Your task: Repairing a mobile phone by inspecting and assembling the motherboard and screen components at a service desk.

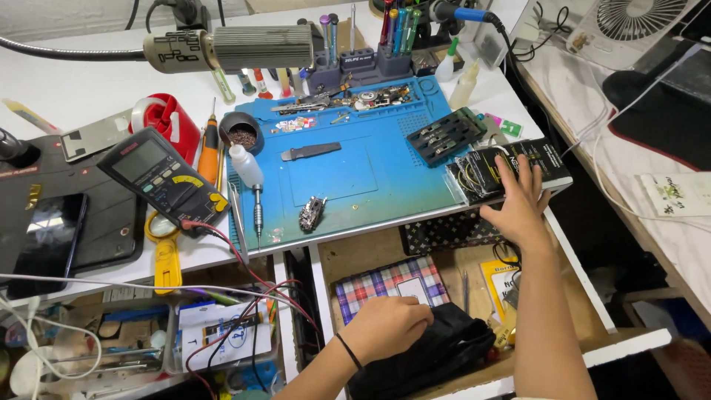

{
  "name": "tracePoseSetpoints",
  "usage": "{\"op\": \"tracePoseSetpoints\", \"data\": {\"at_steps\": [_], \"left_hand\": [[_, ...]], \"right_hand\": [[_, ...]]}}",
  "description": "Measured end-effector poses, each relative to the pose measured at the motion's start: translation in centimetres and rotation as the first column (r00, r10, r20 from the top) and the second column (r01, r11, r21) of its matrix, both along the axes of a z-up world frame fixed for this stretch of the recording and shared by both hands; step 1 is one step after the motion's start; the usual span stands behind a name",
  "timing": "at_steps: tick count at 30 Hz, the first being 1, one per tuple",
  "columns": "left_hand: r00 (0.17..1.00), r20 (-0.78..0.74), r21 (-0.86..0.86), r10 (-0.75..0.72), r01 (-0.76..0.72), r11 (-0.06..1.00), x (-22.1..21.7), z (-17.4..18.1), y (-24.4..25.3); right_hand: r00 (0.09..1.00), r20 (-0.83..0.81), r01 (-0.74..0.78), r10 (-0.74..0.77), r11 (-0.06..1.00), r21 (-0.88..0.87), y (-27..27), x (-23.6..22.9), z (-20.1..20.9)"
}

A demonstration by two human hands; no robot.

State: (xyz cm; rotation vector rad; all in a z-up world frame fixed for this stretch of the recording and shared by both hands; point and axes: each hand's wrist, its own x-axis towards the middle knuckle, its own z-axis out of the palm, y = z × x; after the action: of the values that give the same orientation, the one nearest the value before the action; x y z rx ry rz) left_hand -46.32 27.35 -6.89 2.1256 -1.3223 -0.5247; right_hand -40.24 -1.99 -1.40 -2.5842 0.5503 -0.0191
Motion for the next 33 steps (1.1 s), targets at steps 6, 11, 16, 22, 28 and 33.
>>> {"op": "tracePoseSetpoints", "data": {"at_steps": [6, 11, 16, 22, 28, 33], "left_hand": [[0.999, -0.043, 0.009, 0.0, 0.001, 1.0, 0.3, 0.0, 0.1], [0.999, -0.049, 0.035, -0.008, 0.01, 0.999, 0.4, 0.2, 0.1], [0.998, -0.049, -0.132, 0.043, -0.049, 0.99, 1.0, 0.8, 0.1], [0.975, 0.086, -0.243, 0.206, -0.18, 0.953, 3.5, 4.3, -4.7], [0.909, 0.361, -0.343, 0.209, -0.079, 0.936, 10.0, 5.7, -16.8], [0.833, 0.506, -0.003, 0.225, -0.259, 0.966, 16.2, 3.8, -24.4]], "right_hand": [[0.789, 0.527, 0.117, -0.316, 0.92, 0.375, -1.0, -0.3, -0.9], [0.484, 0.473, 0.277, -0.736, 0.642, 0.715, -3.0, -0.2, -3.4], [0.273, 0.196, 0.238, -0.942, 0.264, 0.935, -1.3, 0.7, -2.8], [0.215, 0.184, 0.09, -0.959, 0.207, 0.974, 0.6, 1.4, -4.1], [0.205, 0.136, -0.081, -0.969, 0.121, 0.989, 0.8, 1.7, -5.7], [0.184, 0.104, -0.167, -0.977, 0.073, 0.983, 1.6, 1.1, -4.3]]}}
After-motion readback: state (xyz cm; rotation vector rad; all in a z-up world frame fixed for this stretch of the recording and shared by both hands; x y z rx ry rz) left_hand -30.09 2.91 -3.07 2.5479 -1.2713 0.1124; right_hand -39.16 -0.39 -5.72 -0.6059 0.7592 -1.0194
